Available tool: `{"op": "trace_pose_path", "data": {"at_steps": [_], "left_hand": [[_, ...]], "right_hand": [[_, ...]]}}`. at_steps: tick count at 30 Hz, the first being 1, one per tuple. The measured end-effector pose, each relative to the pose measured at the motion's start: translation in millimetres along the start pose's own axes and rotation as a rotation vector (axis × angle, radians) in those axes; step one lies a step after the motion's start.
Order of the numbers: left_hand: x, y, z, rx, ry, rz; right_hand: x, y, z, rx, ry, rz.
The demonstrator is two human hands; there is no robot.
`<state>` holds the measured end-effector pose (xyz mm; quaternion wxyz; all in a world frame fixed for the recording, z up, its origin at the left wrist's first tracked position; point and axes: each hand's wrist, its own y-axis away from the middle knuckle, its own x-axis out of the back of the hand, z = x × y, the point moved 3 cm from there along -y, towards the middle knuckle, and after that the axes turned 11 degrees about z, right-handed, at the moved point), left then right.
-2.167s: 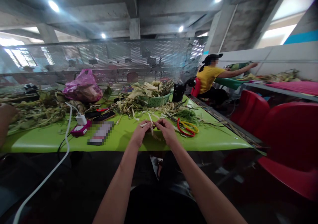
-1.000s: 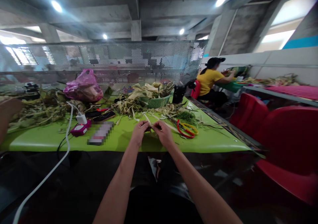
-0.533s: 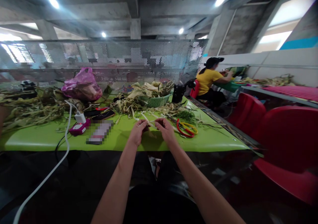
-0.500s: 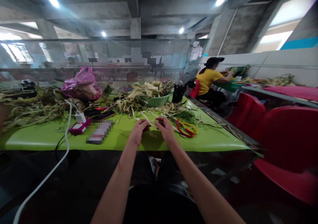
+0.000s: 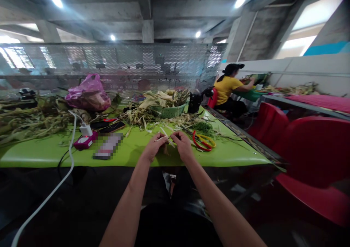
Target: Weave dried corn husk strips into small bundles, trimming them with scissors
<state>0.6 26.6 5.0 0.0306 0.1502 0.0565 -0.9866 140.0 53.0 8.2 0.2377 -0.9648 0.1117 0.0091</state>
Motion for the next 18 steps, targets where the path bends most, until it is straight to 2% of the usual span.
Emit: {"op": "trace_pose_path", "data": {"at_steps": [3, 8, 13, 18], "left_hand": [[-0.7, -2.1, -0.2, 0.006, 0.010, 0.017], [4.7, -6.3, 2.8, -0.026, 0.134, 0.154], [3.9, -5.4, 4.5, -0.016, 0.196, 0.143], [5.2, -6.8, 1.1, 0.017, 0.216, 0.133]], "right_hand": [[1.5, -0.9, 1.4, -0.018, -0.025, 0.024], [0.1, -1.4, -1.9, -0.045, -0.080, -0.011], [-6.7, 3.1, -8.4, -0.023, -0.035, -0.146], [-8.6, 3.9, -6.7, -0.010, -0.018, -0.156]]}}
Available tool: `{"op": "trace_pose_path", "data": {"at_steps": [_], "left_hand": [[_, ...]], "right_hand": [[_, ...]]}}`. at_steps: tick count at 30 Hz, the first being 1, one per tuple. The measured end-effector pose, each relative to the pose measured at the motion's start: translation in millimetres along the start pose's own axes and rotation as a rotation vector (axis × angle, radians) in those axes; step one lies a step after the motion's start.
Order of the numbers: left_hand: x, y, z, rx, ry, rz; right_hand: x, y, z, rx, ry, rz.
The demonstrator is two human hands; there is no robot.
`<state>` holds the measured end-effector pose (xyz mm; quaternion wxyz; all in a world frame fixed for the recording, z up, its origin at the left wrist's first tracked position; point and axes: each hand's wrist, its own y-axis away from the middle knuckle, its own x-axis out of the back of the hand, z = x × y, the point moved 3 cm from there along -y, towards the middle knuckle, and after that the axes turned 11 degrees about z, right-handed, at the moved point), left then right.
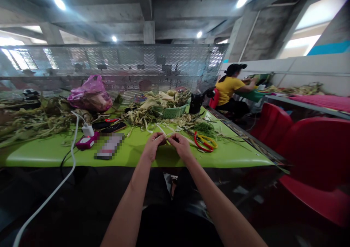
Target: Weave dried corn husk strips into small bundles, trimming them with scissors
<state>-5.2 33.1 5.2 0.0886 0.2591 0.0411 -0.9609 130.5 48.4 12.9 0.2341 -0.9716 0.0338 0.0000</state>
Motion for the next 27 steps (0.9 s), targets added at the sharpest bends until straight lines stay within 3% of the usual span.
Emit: {"op": "trace_pose_path", "data": {"at_steps": [11, 17, 23, 27], "left_hand": [[0.4, 1.4, -0.4, 0.017, -0.010, -0.019], [-5.9, 4.3, -3.1, 0.004, -0.207, -0.126], [-12.3, 7.9, -4.0, -0.049, -0.350, -0.309], [-13.9, 9.7, -3.1, -0.054, -0.345, -0.331]], "right_hand": [[5.0, -2.3, 0.7, -0.129, -0.125, -0.011], [9.8, -2.4, 4.2, -0.154, -0.188, 0.087], [11.6, 1.0, 5.4, -0.153, -0.205, 0.185], [12.1, 0.9, 5.2, -0.134, -0.177, 0.197]]}}
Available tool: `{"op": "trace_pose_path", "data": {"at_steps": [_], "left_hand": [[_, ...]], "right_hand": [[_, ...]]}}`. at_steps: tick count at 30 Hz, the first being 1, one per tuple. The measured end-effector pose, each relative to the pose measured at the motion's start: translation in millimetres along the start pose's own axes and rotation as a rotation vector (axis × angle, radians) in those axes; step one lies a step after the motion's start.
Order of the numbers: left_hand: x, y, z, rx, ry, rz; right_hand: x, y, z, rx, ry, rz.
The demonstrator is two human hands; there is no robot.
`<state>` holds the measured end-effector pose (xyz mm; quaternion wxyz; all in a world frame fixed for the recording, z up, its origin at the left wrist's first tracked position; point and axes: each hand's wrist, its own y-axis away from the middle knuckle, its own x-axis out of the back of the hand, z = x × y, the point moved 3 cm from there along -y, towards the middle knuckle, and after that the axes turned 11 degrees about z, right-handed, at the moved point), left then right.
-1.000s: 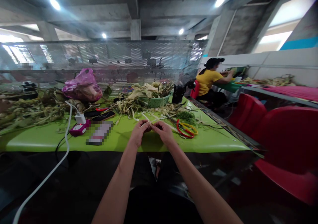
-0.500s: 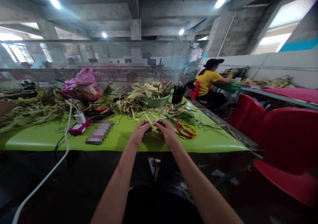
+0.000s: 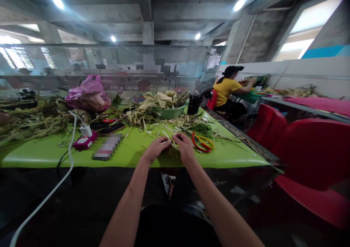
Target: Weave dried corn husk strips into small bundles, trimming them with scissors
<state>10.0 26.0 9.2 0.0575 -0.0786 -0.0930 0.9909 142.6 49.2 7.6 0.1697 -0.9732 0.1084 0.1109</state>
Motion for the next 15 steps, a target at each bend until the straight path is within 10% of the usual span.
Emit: {"op": "trace_pose_path", "data": {"at_steps": [7, 15], "left_hand": [[12.7, -5.6, -3.5, 0.021, 0.204, 0.293], [13.6, -6.6, -3.9, 0.025, 0.291, 0.256]], "right_hand": [[-6.4, 0.5, -3.7, 0.021, 0.080, -0.126], [-10.9, 4.0, -6.7, 0.066, 0.144, -0.191]]}}
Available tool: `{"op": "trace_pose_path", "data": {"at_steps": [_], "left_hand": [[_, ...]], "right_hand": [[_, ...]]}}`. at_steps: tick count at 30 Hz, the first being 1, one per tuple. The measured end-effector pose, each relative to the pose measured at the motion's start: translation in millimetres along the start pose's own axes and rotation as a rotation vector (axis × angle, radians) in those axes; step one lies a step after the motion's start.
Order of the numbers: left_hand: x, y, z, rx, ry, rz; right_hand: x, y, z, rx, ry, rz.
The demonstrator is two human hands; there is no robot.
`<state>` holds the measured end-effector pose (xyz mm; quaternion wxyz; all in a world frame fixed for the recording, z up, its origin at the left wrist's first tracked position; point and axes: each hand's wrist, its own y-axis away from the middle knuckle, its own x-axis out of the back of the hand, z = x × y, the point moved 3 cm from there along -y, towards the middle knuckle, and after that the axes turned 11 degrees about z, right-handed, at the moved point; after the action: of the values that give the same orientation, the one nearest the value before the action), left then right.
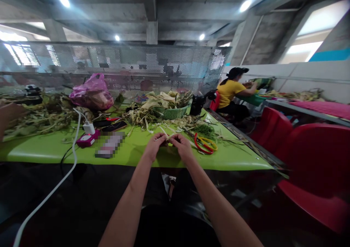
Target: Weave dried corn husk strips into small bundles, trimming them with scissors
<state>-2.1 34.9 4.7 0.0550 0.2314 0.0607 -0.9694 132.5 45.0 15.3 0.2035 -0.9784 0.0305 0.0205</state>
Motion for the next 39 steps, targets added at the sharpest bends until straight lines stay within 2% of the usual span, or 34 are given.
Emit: {"op": "trace_pose_path", "data": {"at_steps": [8, 16, 24, 31, 36, 39], "left_hand": [[3.3, 0.3, 1.0, 0.010, 0.031, 0.003], [0.5, 3.7, 4.3, 0.003, 0.014, -0.006], [-3.4, 7.8, 3.2, -0.012, -0.074, -0.046], [-1.5, 8.3, 8.0, 0.121, 0.089, -0.077], [-2.5, 5.8, 4.7, 0.030, -0.013, -0.042], [-6.1, 6.5, 1.3, -0.007, -0.087, -0.082]], "right_hand": [[-1.9, 1.6, -3.8, 0.020, 0.025, 0.013], [-0.6, -1.9, 3.6, -0.054, 0.027, -0.081], [5.0, -2.3, 0.8, -0.034, -0.039, -0.006], [6.8, -2.3, 1.0, 0.008, -0.071, 0.045], [5.1, -0.5, -0.4, 0.026, -0.071, 0.035], [4.5, -0.2, -0.3, 0.040, -0.067, 0.028]]}}
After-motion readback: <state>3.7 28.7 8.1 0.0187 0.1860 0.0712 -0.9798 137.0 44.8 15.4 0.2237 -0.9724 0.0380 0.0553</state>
